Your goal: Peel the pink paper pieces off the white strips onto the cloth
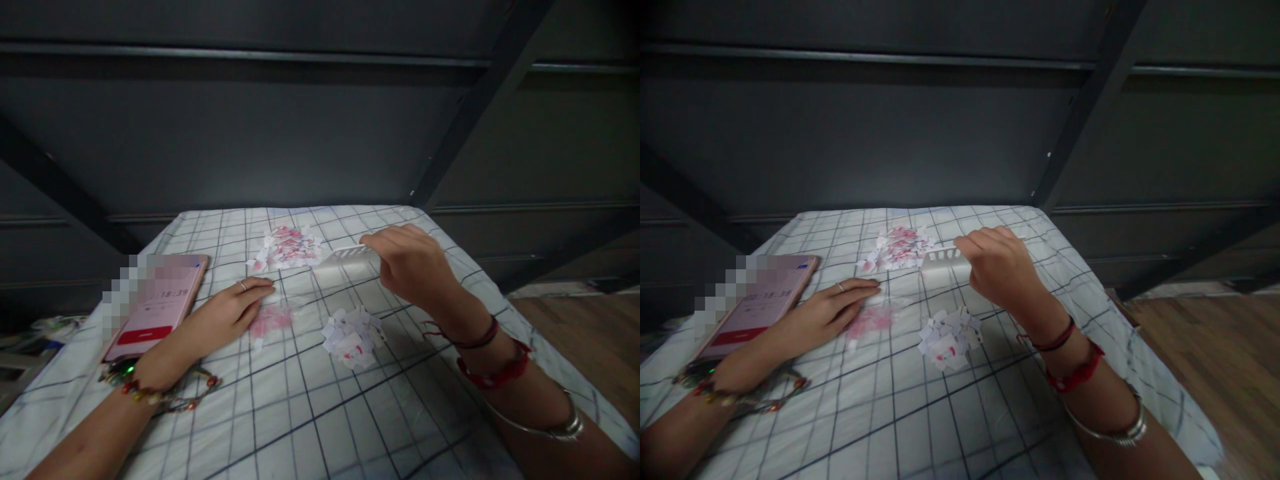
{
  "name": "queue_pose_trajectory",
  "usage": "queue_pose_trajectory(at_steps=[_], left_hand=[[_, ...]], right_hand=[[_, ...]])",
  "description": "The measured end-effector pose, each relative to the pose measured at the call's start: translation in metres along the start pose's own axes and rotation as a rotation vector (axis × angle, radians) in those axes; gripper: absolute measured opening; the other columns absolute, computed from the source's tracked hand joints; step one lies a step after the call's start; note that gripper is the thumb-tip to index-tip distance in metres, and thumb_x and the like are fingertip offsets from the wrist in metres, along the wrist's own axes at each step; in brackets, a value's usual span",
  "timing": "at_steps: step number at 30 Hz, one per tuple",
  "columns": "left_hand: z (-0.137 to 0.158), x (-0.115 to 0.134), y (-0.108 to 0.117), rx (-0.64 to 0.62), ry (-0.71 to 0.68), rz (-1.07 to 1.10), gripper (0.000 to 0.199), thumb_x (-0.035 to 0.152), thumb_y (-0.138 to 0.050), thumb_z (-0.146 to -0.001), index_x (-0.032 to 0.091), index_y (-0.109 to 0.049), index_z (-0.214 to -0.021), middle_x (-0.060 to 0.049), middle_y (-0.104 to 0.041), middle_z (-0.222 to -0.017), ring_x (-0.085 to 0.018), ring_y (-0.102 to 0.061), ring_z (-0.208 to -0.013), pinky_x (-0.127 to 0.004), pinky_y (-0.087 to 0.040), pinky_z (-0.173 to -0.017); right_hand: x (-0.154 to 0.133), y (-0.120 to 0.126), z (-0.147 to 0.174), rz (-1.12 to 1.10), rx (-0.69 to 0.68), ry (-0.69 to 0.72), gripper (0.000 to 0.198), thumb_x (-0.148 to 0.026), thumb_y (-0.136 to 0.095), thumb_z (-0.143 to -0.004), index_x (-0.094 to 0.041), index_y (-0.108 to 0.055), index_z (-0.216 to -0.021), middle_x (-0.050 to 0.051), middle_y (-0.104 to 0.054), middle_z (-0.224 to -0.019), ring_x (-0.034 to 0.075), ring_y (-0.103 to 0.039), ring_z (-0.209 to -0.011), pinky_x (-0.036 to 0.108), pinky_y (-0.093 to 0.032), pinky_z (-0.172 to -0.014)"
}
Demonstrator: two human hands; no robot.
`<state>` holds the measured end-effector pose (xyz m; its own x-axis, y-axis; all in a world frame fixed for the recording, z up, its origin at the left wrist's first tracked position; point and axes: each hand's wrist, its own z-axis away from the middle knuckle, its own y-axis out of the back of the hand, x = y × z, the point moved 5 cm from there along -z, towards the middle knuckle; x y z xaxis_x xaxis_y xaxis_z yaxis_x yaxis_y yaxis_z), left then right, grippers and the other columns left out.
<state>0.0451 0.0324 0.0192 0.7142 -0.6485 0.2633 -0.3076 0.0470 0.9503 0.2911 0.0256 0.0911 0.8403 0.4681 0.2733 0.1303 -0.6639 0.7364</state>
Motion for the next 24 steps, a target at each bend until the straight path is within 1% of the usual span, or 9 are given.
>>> queue_pose_trajectory(at_steps=[2, 5, 8, 11, 15, 17, 20, 22, 24], left_hand=[[0.000, 0.000, 0.000, -0.004, 0.002, -0.002, 0.041, 0.024, -0.030, -0.091, 0.012, -0.060, -0.116, -0.012, -0.060, -0.123, -0.019, -0.057, -0.113, -0.036, -0.043, -0.104], [-0.001, 0.001, 0.001, 0.001, -0.006, 0.000, 0.039, 0.025, -0.031, -0.091, 0.013, -0.060, -0.115, -0.011, -0.061, -0.123, -0.019, -0.057, -0.113, -0.035, -0.043, -0.104], [-0.001, 0.001, 0.001, 0.005, -0.012, 0.000, 0.039, 0.024, -0.031, -0.091, 0.013, -0.061, -0.114, -0.012, -0.061, -0.122, -0.019, -0.057, -0.113, -0.035, -0.043, -0.104], [0.000, 0.001, 0.001, 0.009, -0.015, 0.000, 0.039, 0.024, -0.032, -0.091, 0.013, -0.061, -0.113, -0.012, -0.061, -0.121, -0.018, -0.058, -0.112, -0.035, -0.044, -0.103], [0.000, 0.001, 0.001, 0.009, -0.003, 0.002, 0.038, 0.025, -0.032, -0.091, 0.014, -0.061, -0.113, -0.011, -0.061, -0.122, -0.018, -0.058, -0.111, -0.035, -0.045, -0.103], [0.000, 0.001, 0.002, 0.006, 0.000, 0.003, 0.039, 0.026, -0.032, -0.091, 0.013, -0.061, -0.113, -0.011, -0.061, -0.121, -0.019, -0.058, -0.112, -0.035, -0.044, -0.103], [-0.001, 0.001, 0.002, 0.010, -0.008, 0.010, 0.039, 0.026, -0.032, -0.091, 0.014, -0.062, -0.113, -0.011, -0.061, -0.121, -0.020, -0.057, -0.113, -0.035, -0.044, -0.104], [-0.001, 0.001, 0.002, 0.012, -0.010, 0.011, 0.039, 0.026, -0.032, -0.091, 0.015, -0.061, -0.114, -0.010, -0.061, -0.122, -0.020, -0.057, -0.113, -0.035, -0.044, -0.104], [-0.001, 0.000, 0.001, 0.008, -0.009, 0.008, 0.039, 0.026, -0.032, -0.091, 0.015, -0.061, -0.114, -0.010, -0.061, -0.122, -0.020, -0.057, -0.113, -0.036, -0.043, -0.104]], right_hand=[[-0.004, 0.001, 0.000, -0.049, -0.007, 0.034, 0.033, 0.000, -0.040, -0.066, -0.016, -0.065, -0.080, 0.003, -0.064, -0.067, 0.017, -0.054, -0.065, 0.030, -0.037, -0.068], [-0.009, 0.006, -0.001, -0.093, 0.044, 0.081, 0.035, 0.001, -0.040, -0.065, -0.015, -0.065, -0.082, 0.003, -0.063, -0.066, 0.017, -0.051, -0.062, 0.030, -0.036, -0.066], [-0.012, 0.010, -0.003, -0.054, 0.082, 0.060, 0.034, 0.001, -0.041, -0.064, -0.013, -0.065, -0.083, 0.004, -0.063, -0.066, 0.017, -0.050, -0.063, 0.030, -0.034, -0.063], [-0.016, 0.007, -0.004, -0.043, 0.059, 0.045, 0.034, 0.001, -0.041, -0.063, -0.013, -0.065, -0.083, 0.004, -0.062, -0.065, 0.017, -0.049, -0.062, 0.030, -0.033, -0.063], [-0.024, 0.002, -0.003, -0.111, 0.037, 0.104, 0.040, 0.003, -0.040, -0.062, -0.014, -0.064, -0.089, 0.003, -0.061, -0.066, 0.016, -0.046, -0.062, 0.030, -0.033, -0.062], [-0.028, 0.001, -0.002, -0.118, 0.064, 0.124, 0.041, 0.004, -0.038, -0.065, -0.014, -0.063, -0.093, 0.002, -0.061, -0.068, 0.016, -0.046, -0.063, 0.030, -0.033, -0.062], [-0.032, 0.001, -0.002, -0.091, 0.118, 0.147, 0.040, 0.004, -0.036, -0.074, -0.014, -0.061, -0.098, 0.003, -0.062, -0.073, 0.016, -0.047, -0.067, 0.030, -0.034, -0.063], [-0.035, 0.001, -0.003, -0.090, 0.116, 0.173, 0.036, 0.002, -0.035, -0.079, -0.015, -0.061, -0.098, 0.003, -0.064, -0.075, 0.016, -0.048, -0.067, 0.029, -0.035, -0.063], [-0.037, 0.002, -0.004, -0.117, 0.091, 0.197, 0.034, 0.002, -0.035, -0.081, -0.015, -0.061, -0.095, 0.002, -0.064, -0.075, 0.015, -0.049, -0.067, 0.029, -0.036, -0.063]])
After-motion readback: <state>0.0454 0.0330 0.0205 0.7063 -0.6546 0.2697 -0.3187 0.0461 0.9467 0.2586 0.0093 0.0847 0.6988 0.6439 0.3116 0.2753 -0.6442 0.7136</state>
